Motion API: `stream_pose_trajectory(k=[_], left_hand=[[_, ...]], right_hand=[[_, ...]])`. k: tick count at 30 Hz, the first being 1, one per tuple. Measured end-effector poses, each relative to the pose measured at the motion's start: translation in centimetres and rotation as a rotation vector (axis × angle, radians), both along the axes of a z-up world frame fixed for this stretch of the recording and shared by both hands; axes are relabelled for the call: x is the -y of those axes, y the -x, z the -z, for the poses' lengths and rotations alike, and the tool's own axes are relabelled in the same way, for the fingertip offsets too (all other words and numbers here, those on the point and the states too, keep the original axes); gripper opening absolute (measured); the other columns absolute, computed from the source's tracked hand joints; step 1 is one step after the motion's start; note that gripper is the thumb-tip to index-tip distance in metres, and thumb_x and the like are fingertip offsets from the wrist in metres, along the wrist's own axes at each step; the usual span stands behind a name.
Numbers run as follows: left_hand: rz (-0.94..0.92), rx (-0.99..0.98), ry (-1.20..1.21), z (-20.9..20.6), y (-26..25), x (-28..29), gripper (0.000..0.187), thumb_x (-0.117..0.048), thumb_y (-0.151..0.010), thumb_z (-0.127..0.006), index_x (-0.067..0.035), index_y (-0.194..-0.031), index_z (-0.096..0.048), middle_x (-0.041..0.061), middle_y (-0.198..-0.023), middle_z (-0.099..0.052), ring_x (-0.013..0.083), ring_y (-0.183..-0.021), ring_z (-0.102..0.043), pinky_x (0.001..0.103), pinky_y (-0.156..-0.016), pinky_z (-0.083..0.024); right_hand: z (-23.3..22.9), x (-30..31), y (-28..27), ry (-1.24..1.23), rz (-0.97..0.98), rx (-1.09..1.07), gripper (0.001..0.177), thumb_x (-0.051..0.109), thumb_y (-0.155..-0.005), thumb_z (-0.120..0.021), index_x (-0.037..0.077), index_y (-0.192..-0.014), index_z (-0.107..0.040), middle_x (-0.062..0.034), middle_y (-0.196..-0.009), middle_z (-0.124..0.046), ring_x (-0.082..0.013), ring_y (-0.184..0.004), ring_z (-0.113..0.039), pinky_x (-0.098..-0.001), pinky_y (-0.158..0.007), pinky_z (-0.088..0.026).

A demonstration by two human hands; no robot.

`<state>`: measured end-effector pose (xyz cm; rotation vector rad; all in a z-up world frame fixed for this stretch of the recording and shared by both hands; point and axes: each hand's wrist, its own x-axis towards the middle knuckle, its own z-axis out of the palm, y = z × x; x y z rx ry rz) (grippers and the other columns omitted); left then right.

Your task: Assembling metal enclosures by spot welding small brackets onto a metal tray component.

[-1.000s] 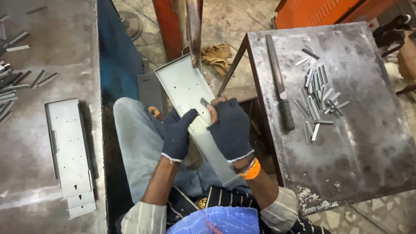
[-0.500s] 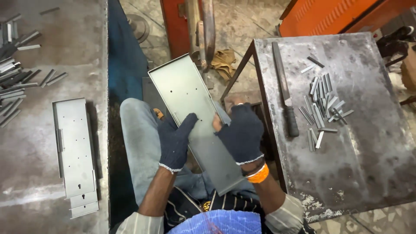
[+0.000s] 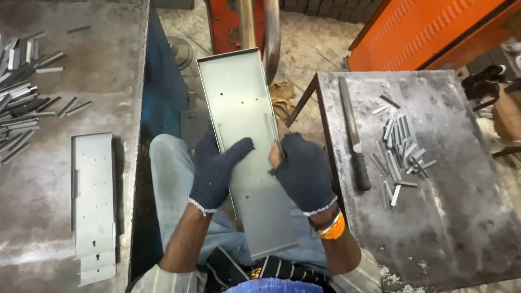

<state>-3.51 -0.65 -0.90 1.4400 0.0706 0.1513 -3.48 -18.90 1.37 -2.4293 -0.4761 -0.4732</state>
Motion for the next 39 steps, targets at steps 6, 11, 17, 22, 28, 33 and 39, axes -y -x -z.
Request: stream_pose_trajectory(k=[6, 11, 17, 22, 28, 33, 39], left_hand=[[0.028, -0.054, 0.113, -1.1, -2.6, 0.0, 0.03, -0.01, -0.08, -0.077, 0.003, -0.106, -0.071, 0.011, -0.092, -0.076, 0.0172, -0.076, -0.073, 0.031, -0.068, -0.06], [0.029, -0.049, 0.031, -0.6, -3.0, -0.4, 0.024, -0.01, -0.081, -0.077, 0.005, -0.1, -0.073, 0.013, -0.089, -0.077, 0.0184, -0.074, -0.073, 0.032, -0.066, -0.06], [0.026, 0.126, -0.185, 1.0, -3.4, -0.9, 0.023, -0.009, -0.086, -0.076, 0.004, -0.105, -0.075, 0.014, -0.099, -0.076, 0.0191, -0.084, -0.074, 0.033, -0.074, -0.06], [0.019, -0.084, 0.078, -1.0, -3.3, -0.8, 0.031, -0.007, -0.08, -0.075, 0.006, -0.108, -0.072, 0.015, -0.095, -0.078, 0.0196, -0.078, -0.074, 0.033, -0.07, -0.06], [0.063, 0.011, 0.126, -2.4, -5.3, -1.2, 0.033, -0.006, -0.08, -0.073, 0.006, -0.11, -0.072, 0.014, -0.098, -0.078, 0.0185, -0.08, -0.075, 0.031, -0.073, -0.061], [0.008, 0.021, -0.021, -3.4, -8.4, -2.0, 0.031, -0.007, -0.078, -0.075, 0.006, -0.106, -0.074, 0.013, -0.09, -0.079, 0.0184, -0.073, -0.076, 0.031, -0.066, -0.062], [0.033, -0.033, -0.009, -3.7, -9.3, -2.3, 0.031, -0.007, -0.077, -0.075, 0.004, -0.106, -0.075, 0.012, -0.088, -0.079, 0.0176, -0.071, -0.075, 0.03, -0.066, -0.061]], right_hand=[[-1.6, -0.5, -3.0, 0.012, 0.012, 0.004, 0.019, 0.017, -0.089, -0.071, 0.0, -0.089, -0.061, -0.022, -0.065, -0.062, -0.0415, -0.067, -0.066, -0.0521, -0.061, -0.049], [-1.9, -0.7, -3.0, 0.02, 0.009, -0.033, 0.02, 0.017, -0.088, -0.072, 0.002, -0.085, -0.06, -0.0215, -0.065, -0.062, -0.0412, -0.068, -0.067, -0.0521, -0.063, -0.05], [-2.0, -1.2, -3.3, 0.021, 0.031, -0.038, 0.018, 0.017, -0.085, -0.072, 0.002, -0.088, -0.061, -0.0202, -0.067, -0.065, -0.0411, -0.068, -0.068, -0.0527, -0.062, -0.051], [-1.9, -1.7, -2.9, 0.049, 0.048, -0.044, 0.017, 0.018, -0.087, -0.07, 0.003, -0.089, -0.063, -0.0204, -0.07, -0.066, -0.0416, -0.07, -0.068, -0.0537, -0.064, -0.05], [-4.1, -1.4, -3.2, 0.046, 0.011, -0.081, 0.019, 0.019, -0.095, -0.064, 0.001, -0.097, -0.063, -0.0236, -0.077, -0.064, -0.044, -0.075, -0.065, -0.0551, -0.067, -0.048], [-3.6, -0.6, -4.0, 0.024, -0.078, -0.086, 0.016, 0.013, -0.088, -0.063, -0.001, -0.094, -0.059, -0.0249, -0.08, -0.063, -0.0458, -0.078, -0.065, -0.0554, -0.068, -0.048], [-2.9, -0.7, -4.7, -0.005, -0.095, -0.094, 0.013, 0.01, -0.084, -0.064, 0.0, -0.084, -0.056, -0.0245, -0.079, -0.062, -0.0457, -0.079, -0.065, -0.055, -0.069, -0.048]])
